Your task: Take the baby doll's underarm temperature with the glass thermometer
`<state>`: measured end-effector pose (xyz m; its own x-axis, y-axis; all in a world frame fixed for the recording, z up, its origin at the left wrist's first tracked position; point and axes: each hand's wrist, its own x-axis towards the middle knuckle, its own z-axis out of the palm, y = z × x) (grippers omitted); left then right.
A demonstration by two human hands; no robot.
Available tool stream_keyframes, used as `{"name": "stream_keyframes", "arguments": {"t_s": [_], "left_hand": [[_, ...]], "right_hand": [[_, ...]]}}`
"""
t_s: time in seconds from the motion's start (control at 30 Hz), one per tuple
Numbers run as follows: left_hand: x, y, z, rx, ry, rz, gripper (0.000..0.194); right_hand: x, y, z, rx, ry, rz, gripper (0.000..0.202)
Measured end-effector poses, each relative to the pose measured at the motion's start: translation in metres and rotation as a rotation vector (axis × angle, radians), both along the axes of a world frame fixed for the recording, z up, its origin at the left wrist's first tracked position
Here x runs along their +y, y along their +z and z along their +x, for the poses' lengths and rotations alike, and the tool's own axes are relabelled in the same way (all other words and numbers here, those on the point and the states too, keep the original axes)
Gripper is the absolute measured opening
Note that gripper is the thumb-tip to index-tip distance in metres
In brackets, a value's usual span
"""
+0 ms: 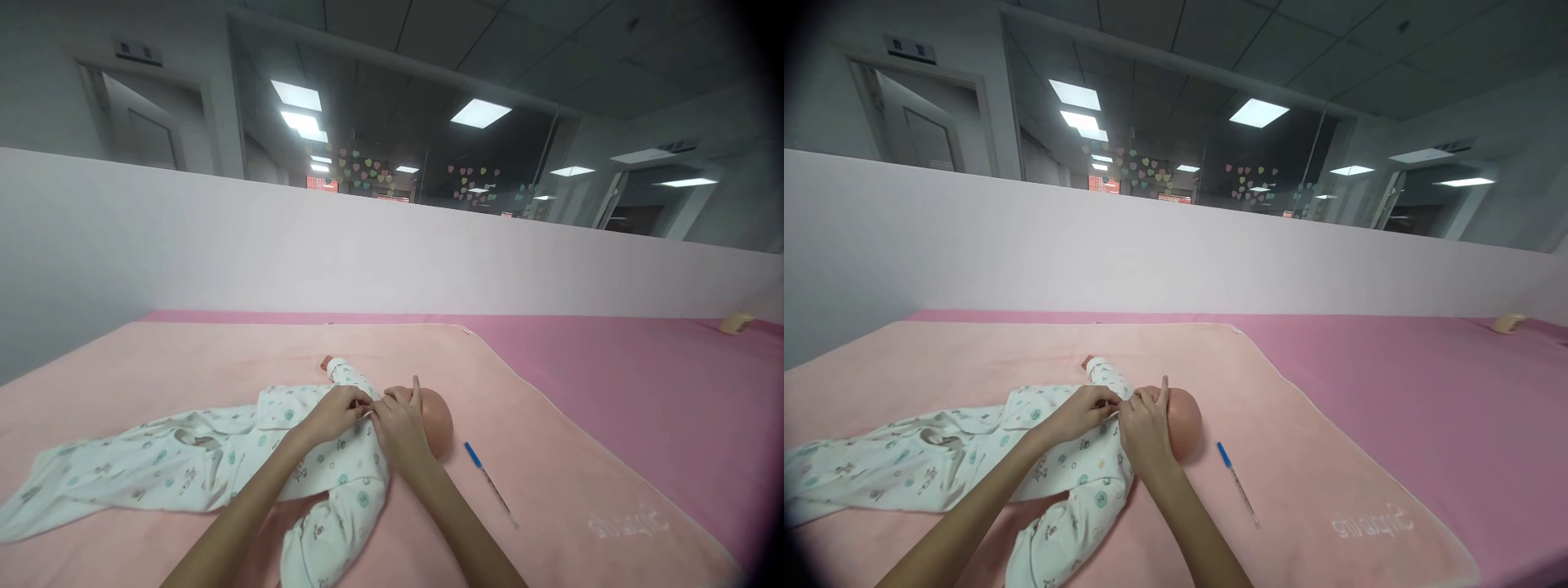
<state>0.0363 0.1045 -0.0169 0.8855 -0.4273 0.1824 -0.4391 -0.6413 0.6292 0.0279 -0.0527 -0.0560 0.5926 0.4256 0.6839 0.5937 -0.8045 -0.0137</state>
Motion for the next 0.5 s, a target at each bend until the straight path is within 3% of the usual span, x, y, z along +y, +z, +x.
{"name": "stream_keyframes", "arguments": {"t_s": [0.5], "left_hand": [[0.0030,-0.0023,-0.0016,0.096,0.027,-0.151,0.027]], "right_hand": [[0.0024,-0.0045,0.0014,-0.113,-0.027,-0.100,0.016]]}}
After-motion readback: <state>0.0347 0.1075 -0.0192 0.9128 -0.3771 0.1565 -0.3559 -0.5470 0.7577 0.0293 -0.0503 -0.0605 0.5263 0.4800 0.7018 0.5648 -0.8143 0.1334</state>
